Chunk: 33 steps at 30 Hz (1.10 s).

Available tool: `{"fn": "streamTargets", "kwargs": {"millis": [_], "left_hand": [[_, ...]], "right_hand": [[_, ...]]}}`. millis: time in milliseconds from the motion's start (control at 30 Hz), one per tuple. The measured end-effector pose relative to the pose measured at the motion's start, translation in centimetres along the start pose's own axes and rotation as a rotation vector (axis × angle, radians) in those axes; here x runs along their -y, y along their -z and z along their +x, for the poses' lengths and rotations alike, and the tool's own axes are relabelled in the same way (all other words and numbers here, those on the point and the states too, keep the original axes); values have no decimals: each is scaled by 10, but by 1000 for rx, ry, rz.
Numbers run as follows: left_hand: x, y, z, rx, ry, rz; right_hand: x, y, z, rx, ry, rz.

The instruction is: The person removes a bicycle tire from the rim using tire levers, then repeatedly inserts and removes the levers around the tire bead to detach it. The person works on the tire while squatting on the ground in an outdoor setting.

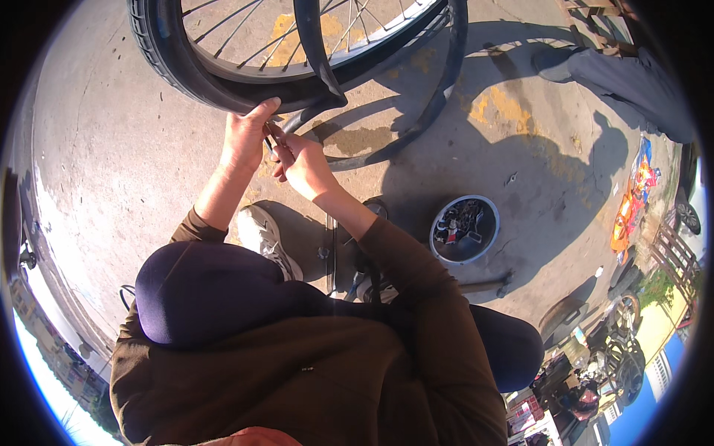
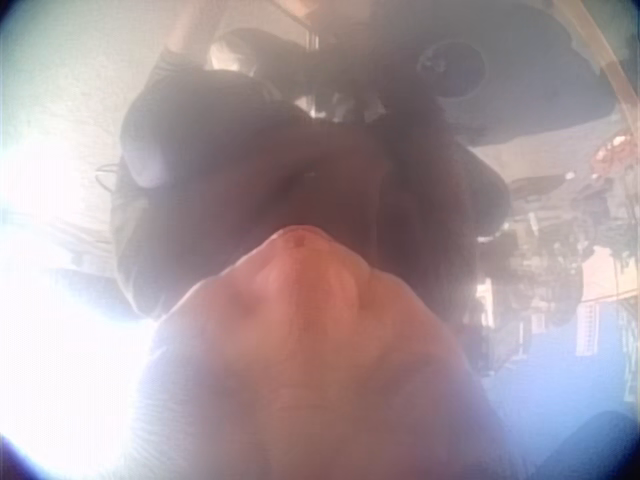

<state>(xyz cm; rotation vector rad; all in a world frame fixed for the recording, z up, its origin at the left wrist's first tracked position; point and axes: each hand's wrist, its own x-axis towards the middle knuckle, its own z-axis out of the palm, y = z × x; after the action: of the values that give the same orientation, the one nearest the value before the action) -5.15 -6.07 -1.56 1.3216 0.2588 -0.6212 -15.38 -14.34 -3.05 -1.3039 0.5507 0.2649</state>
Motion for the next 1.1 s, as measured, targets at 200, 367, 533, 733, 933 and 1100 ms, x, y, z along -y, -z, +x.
{"fn": "streamTargets", "kwargs": {"millis": [200, 367, 533, 733, 933, 1100], "left_hand": [[6, 4, 4, -23, 57, -28], [1, 1, 3, -28, 27, -47], [5, 7, 6, -27, 54, 2], [7, 9, 7, -27, -12, 53], [-4, 28, 15, 75, -169, 226], [-29, 66, 14, 157, -318, 184]], "right_hand": [[-6, -12, -1, 35, 44, -78], [4, 11, 6, -399, 590, -767], [25, 19, 29, -410, 843, -1030], [12, 13, 53, -420, 831, -841], [25, 0, 68, -332, 697, -797], [70, -23, 65, -136, 399, -602]]}}
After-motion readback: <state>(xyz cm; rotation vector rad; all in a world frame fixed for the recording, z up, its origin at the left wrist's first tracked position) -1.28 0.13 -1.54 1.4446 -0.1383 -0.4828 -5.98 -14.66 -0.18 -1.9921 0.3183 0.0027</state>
